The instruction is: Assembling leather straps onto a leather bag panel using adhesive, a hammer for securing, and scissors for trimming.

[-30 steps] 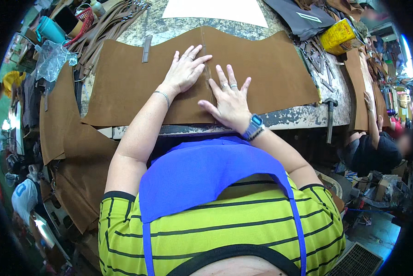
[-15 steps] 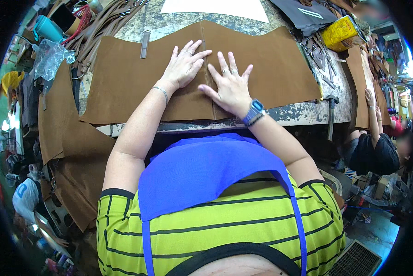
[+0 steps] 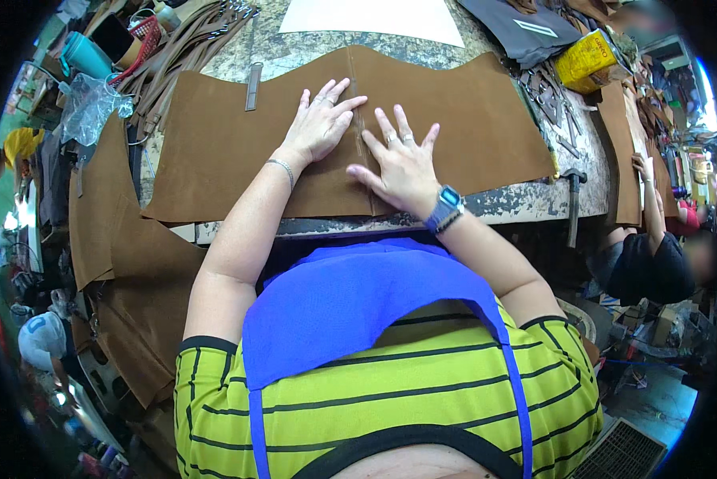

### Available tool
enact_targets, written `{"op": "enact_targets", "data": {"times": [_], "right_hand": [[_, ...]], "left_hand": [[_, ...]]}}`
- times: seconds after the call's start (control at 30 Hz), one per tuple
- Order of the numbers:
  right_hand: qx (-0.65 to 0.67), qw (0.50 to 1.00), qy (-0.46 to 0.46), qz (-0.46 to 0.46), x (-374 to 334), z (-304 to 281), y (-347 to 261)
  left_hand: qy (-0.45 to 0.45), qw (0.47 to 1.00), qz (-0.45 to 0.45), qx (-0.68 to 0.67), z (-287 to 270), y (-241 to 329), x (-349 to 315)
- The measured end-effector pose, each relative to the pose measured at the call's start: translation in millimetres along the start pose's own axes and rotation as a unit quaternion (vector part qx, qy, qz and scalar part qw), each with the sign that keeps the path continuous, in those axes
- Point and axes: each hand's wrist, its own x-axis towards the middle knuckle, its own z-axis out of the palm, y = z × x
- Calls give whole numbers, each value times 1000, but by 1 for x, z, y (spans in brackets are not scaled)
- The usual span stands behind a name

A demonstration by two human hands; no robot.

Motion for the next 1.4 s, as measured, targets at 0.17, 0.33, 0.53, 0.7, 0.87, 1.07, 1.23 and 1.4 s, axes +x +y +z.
{"op": "enact_targets", "data": {"times": [0.17,0.33,0.53,0.7,0.87,1.07,1.23,1.4], "right_hand": [[2,1000,17,13,17,8,7],[2,1000,18,-4,7,5,6],[-14,1000,25,8,7,6,6],[-15,999,51,-4,13,12,11],[61,998,2,-23,-23,-11,14],[-60,961,166,211,-30,-25,136],[-117,914,107,375,-93,-11,261],[-114,907,94,395,-80,-38,238]], "left_hand": [[2,1000,3,1,-2,3,3],[3,1000,3,4,1,-1,0],[2,1000,7,5,1,2,0],[-1,1000,3,4,3,-1,4],[-12,1000,0,10,-3,-3,4],[92,990,-111,10,-40,-25,-27],[153,843,-465,223,-75,-125,-104],[149,822,-504,217,-107,-134,-133]]}}
